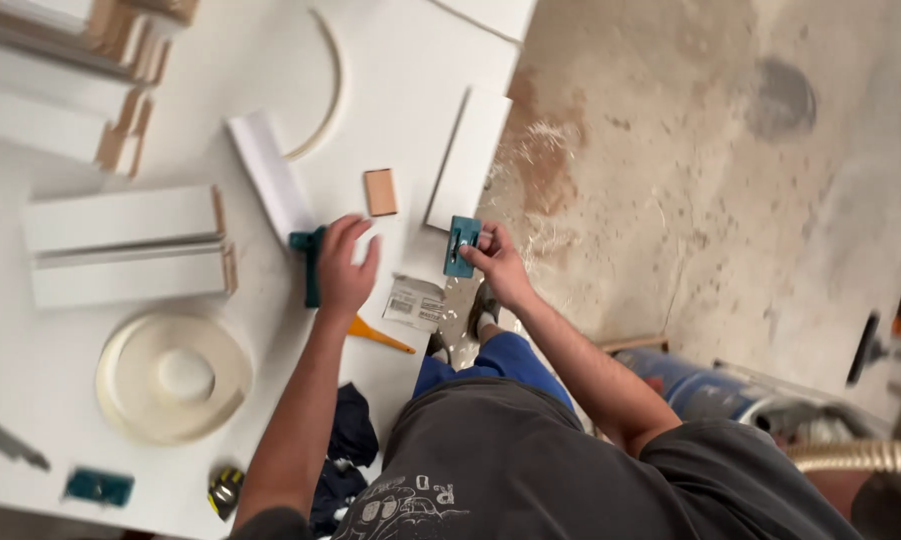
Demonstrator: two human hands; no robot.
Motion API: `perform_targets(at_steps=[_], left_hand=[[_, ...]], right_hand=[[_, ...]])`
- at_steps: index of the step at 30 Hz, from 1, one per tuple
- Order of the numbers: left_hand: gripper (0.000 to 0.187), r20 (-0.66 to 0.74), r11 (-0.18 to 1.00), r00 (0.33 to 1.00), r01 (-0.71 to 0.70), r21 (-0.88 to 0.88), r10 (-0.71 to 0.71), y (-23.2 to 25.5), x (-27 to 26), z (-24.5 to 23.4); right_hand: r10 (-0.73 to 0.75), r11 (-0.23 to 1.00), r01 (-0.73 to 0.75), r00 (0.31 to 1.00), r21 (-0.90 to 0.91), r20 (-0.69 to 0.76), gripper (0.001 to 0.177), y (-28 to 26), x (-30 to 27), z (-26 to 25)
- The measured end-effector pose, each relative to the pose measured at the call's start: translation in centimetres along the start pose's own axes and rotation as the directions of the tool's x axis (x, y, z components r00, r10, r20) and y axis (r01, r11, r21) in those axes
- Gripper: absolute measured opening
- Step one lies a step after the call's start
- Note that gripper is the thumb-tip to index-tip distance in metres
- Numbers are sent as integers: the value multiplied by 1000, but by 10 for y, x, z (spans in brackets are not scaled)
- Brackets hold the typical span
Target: The person irons a strip of edge banding onto the edge of a white board. They then use a hand-held trimmer to cut the excess banding flush with the board's surface. Finally, they sand the edge with a sanding block and scrape it with a plastic scraper to smooth the finish.
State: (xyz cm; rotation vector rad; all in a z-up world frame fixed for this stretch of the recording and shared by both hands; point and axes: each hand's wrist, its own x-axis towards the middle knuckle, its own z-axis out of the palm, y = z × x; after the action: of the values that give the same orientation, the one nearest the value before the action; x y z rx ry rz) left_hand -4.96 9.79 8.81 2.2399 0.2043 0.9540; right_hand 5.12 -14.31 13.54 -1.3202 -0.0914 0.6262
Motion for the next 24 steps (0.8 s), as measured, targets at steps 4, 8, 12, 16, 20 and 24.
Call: perform_targets(at_steps=[4, 8, 12, 16, 20, 24], left_hand=[[26, 252, 989, 967, 7, -146, 31, -33, 48, 139], [65, 560, 985, 819, 41, 165, -128, -59, 82, 228], [73, 722, 907, 602, 7, 422, -340, -23, 110, 235], [71, 677, 930, 689, -11, 367, -259, -28, 90, 247], [73, 710, 914, 638, -25, 405, -297, -31, 91, 245], [72, 677, 923, 693, -43, 382, -248, -35, 83, 246]], right_hand=[[-24, 1000, 25, 995, 12, -96, 63, 47, 20, -72], [87, 995, -78, 980, 57, -178, 51, 59, 24, -85], [113, 994, -107, 964, 38, -241, 40, 86, 29, -87], [74, 973, -136, 950, -187, -304, 42, 103, 22, -84], [-40, 958, -48, 955, -284, -296, 43, 120, 27, -73], [-77, 953, -12, 957, -304, -279, 43, 131, 33, -67]])
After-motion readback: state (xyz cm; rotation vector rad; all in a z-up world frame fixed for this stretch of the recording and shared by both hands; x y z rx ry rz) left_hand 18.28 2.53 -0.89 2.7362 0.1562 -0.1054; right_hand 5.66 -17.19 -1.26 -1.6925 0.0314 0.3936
